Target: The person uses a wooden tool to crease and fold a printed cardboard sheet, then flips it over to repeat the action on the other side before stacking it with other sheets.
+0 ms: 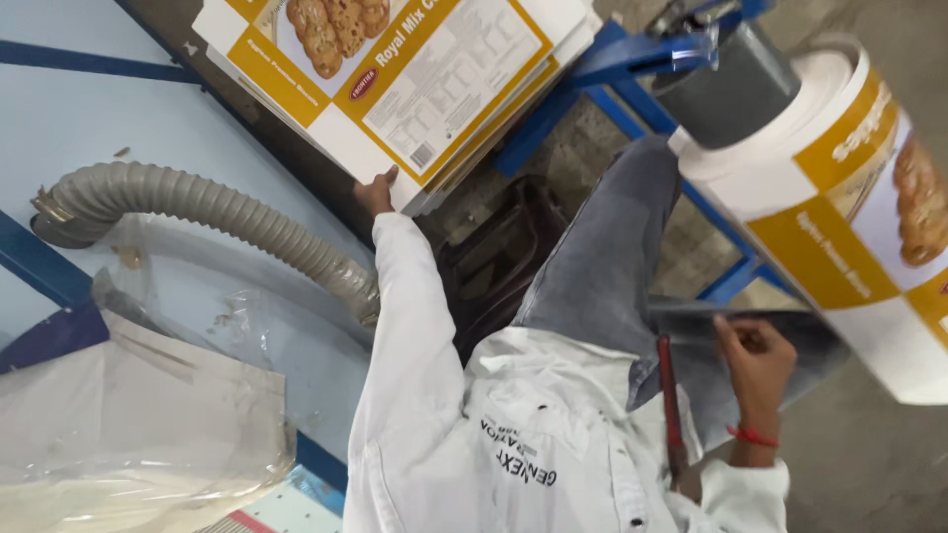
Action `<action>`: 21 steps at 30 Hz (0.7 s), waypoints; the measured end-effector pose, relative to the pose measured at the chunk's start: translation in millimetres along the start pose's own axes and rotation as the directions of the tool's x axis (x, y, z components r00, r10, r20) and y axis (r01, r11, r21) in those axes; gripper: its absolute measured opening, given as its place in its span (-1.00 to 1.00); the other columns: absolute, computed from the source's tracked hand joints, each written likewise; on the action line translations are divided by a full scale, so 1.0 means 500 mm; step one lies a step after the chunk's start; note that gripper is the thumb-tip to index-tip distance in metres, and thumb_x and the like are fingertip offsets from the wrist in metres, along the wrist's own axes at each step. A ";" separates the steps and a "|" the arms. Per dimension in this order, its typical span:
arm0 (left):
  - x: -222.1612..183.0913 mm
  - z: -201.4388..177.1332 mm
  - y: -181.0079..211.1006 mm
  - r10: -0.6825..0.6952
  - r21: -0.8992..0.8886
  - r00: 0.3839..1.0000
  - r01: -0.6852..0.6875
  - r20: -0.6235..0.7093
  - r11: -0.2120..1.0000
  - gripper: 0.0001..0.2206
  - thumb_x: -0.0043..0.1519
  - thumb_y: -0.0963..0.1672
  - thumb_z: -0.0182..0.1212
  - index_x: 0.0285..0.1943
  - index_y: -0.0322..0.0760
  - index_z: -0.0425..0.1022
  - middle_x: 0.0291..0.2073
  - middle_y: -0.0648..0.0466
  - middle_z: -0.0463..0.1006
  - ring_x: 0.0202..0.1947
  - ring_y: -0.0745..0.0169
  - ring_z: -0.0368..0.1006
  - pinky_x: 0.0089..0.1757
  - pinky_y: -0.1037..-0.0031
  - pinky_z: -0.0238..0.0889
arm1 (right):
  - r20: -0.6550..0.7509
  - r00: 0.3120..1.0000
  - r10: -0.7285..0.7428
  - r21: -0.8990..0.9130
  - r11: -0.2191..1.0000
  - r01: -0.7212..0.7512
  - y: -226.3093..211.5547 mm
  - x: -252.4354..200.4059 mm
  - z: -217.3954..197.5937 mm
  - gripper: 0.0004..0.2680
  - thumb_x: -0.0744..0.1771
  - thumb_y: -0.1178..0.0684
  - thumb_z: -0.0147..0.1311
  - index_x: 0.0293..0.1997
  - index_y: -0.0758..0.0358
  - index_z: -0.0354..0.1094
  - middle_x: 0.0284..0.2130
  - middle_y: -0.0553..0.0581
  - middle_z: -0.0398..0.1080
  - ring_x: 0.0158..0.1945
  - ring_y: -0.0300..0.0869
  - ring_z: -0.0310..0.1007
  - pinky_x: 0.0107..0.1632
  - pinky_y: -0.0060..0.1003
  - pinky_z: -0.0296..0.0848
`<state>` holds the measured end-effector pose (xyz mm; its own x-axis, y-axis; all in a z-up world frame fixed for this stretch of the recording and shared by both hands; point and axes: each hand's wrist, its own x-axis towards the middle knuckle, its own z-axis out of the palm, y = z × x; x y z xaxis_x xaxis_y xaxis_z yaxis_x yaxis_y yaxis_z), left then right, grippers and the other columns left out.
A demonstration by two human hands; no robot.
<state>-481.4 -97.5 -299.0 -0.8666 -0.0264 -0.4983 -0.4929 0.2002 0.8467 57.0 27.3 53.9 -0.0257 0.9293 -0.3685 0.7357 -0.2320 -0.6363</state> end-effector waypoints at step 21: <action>-1.028 0.507 0.286 0.638 -0.496 -0.457 -0.858 0.620 -0.134 -0.73 0.26 -0.08 0.22 0.05 -0.32 0.54 -0.07 -0.08 0.58 0.03 -0.11 0.47 0.17 -0.08 0.10 | -0.190 0.982 -0.005 0.300 0.952 0.063 0.301 -0.258 -0.074 -0.86 0.45 0.08 0.02 0.03 0.35 0.40 -0.39 0.16 0.48 -0.40 -0.18 0.49 -0.32 -0.29 0.45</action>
<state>-86.8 192.8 31.1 0.1298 0.7469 0.6521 0.7713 -0.4894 0.4070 196.2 -116.8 30.8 0.0997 0.9683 -0.2292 0.4954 -0.2481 -0.8325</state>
